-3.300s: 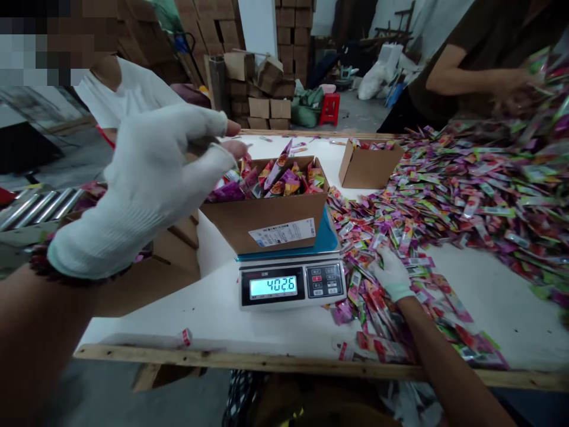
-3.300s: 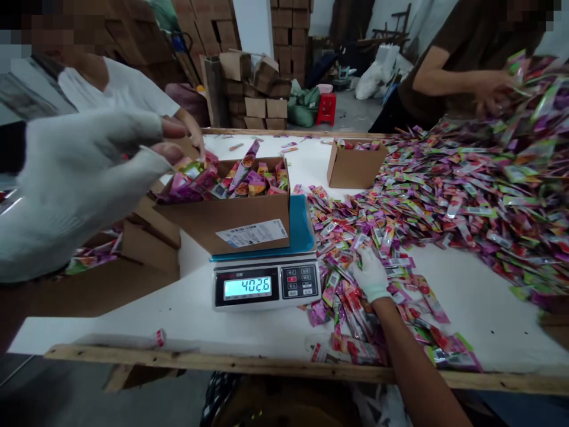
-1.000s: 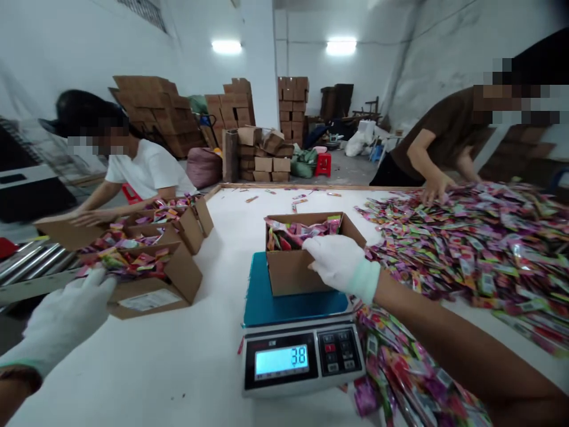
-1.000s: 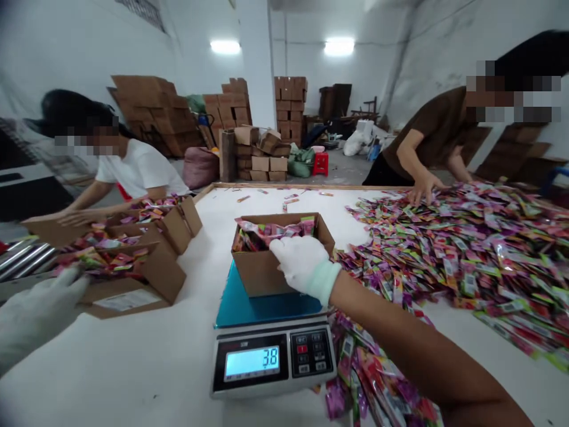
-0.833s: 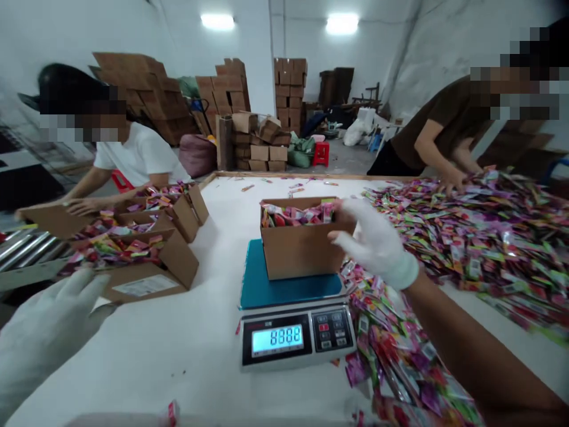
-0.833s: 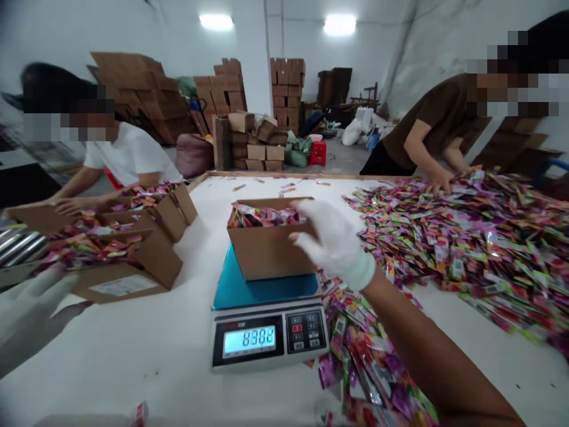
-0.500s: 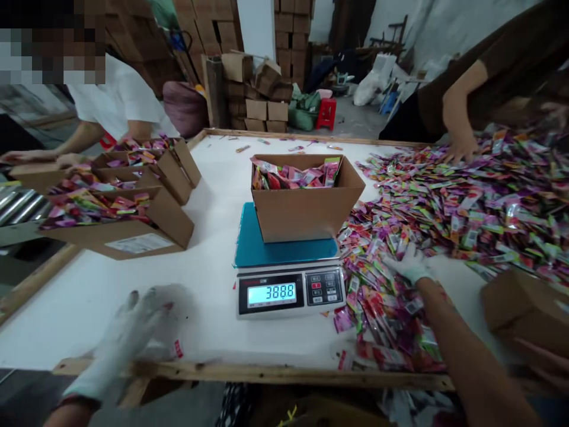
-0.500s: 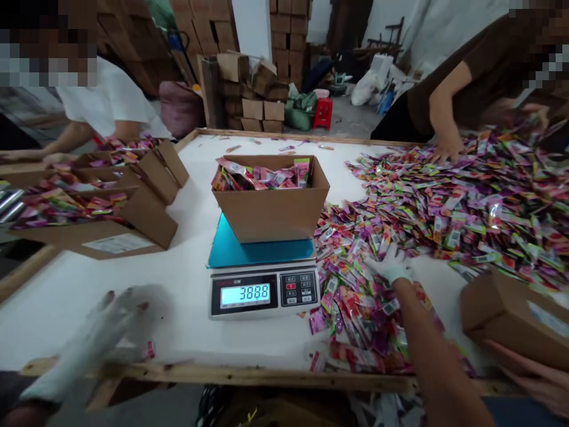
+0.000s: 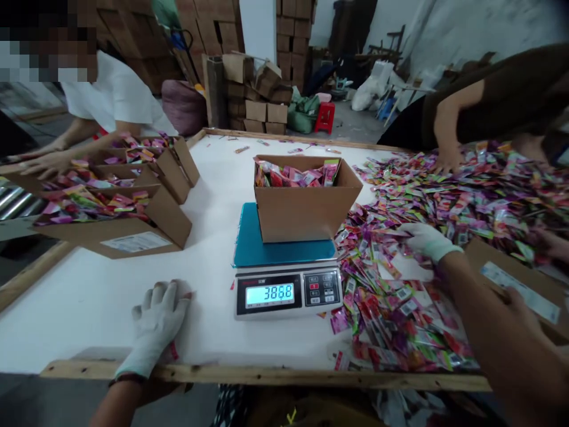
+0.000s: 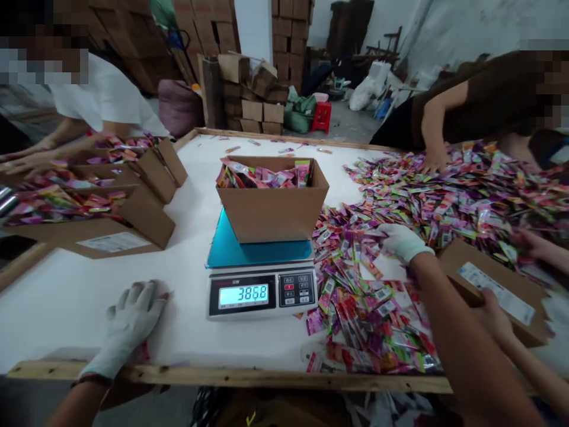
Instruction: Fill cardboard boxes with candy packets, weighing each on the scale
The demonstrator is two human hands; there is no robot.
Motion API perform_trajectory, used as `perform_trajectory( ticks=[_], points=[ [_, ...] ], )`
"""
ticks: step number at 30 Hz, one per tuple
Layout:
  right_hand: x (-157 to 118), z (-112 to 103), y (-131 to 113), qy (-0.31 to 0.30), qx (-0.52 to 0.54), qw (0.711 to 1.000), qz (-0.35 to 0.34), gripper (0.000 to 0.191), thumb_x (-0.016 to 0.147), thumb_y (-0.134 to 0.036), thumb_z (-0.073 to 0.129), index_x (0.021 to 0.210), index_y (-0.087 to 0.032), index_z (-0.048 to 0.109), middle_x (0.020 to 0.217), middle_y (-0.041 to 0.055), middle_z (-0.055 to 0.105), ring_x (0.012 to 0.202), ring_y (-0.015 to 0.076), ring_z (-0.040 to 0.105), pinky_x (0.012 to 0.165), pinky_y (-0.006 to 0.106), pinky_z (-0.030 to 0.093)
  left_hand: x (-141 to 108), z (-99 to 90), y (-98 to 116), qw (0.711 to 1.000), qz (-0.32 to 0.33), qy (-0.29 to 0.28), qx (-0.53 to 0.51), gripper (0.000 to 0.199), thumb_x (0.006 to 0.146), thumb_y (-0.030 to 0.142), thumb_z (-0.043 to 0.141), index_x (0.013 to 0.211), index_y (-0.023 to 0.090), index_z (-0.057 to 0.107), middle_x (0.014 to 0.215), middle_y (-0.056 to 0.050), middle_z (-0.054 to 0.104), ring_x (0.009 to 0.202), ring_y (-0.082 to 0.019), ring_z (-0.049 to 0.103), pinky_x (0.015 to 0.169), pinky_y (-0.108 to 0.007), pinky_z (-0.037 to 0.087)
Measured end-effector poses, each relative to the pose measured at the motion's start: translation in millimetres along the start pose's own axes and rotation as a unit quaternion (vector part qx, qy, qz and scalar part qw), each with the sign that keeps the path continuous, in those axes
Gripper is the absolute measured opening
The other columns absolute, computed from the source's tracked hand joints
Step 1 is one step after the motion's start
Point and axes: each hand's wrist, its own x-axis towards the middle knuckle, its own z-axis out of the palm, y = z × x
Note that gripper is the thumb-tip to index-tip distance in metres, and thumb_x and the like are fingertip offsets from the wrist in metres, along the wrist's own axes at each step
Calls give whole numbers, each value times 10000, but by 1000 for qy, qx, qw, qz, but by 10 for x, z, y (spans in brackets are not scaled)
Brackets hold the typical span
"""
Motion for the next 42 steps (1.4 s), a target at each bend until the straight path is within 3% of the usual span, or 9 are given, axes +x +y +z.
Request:
perform_trajectory(
  ticks=[7, 11, 14, 18, 23, 29, 32, 37, 42],
  points=[
    [659, -1487, -1562, 95, 54, 976, -190, 232, 805, -263, 545, 969, -178, 686, 914, 73, 702, 849, 241, 649, 835, 387, 538, 85, 171, -118, 999, -12, 17, -25, 642, 990, 514, 156, 1403, 155, 492, 1457, -180, 469, 1327, -366, 415, 1023, -601, 417],
    [1111, -1630, -2455, 19, 75, 951, -299, 256, 801, -218, 533, 990, -159, 694, 934, 59, 713, 872, 202, 637, 844, 323, 514, 115, 217, -163, 999, -24, 2, -24, 658, 991, 510, 142, 1421, 152, 488, 1487, -168, 442, 1373, -348, 379, 1063, -584, 395],
    [1361, -1504, -2796, -60, 41, 945, -319, 241, 745, -192, 534, 925, -166, 690, 885, 53, 699, 835, 207, 614, 824, 332, 504, 122, 239, -183, 999, -36, -5, -17, 666, 989, 512, 130, 1432, 166, 487, 1511, -150, 422, 1396, -328, 357, 1086, -562, 381],
    [1316, -1500, -2754, 41, 55, 953, -294, 305, 731, -198, 498, 994, -162, 648, 914, 71, 670, 880, 234, 613, 831, 355, 499, 113, 209, -160, 1000, -26, 3, -12, 642, 993, 495, 146, 1433, 164, 478, 1516, -157, 418, 1395, -329, 363, 1074, -555, 390],
    [759, -1615, -1999, 201, 17, 962, -183, 435, 760, -222, 465, 1161, -177, 627, 998, 76, 676, 904, 226, 624, 883, 398, 505, 49, 37, -41, 999, -19, 1, -26, 609, 1005, 487, 167, 1384, 141, 494, 1450, -183, 471, 1332, -355, 416, 1052, -578, 396],
    [256, -1086, -557, 33, -68, 996, -46, 126, 758, -291, 494, 742, -260, 615, 656, 23, 621, 605, 205, 565, 663, 427, 545, 5, -30, 48, 1000, 5, 25, -15, 589, 1001, 480, 243, 1380, 110, 500, 1409, -210, 497, 1302, -384, 427, 1025, -606, 411],
    [150, -931, -258, 12, -61, 997, -49, 155, 784, -306, 520, 682, -237, 615, 597, 5, 590, 546, 178, 549, 623, 385, 535, 1, -17, 47, 1000, -2, 21, -21, 599, 995, 477, 242, 1384, 100, 497, 1426, -220, 481, 1311, -389, 416, 1042, -616, 395],
    [260, -1262, -960, 147, 0, 985, -90, 228, 879, -337, 550, 1018, -244, 705, 858, 31, 678, 817, 250, 668, 844, 434, 551, 13, -18, 30, 1000, -3, 2, -21, 597, 989, 471, 228, 1388, 112, 491, 1442, -210, 472, 1325, -384, 411, 1047, -605, 399],
    [769, -1396, -2026, 119, 75, 967, -212, 367, 833, -251, 585, 1185, -195, 673, 1059, 54, 710, 979, 250, 676, 949, 433, 550, 31, 11, -24, 999, -22, -21, -32, 617, 997, 485, 191, 1411, 130, 477, 1483, -197, 448, 1379, -370, 383, 1089, -586, 381]
  ],
)
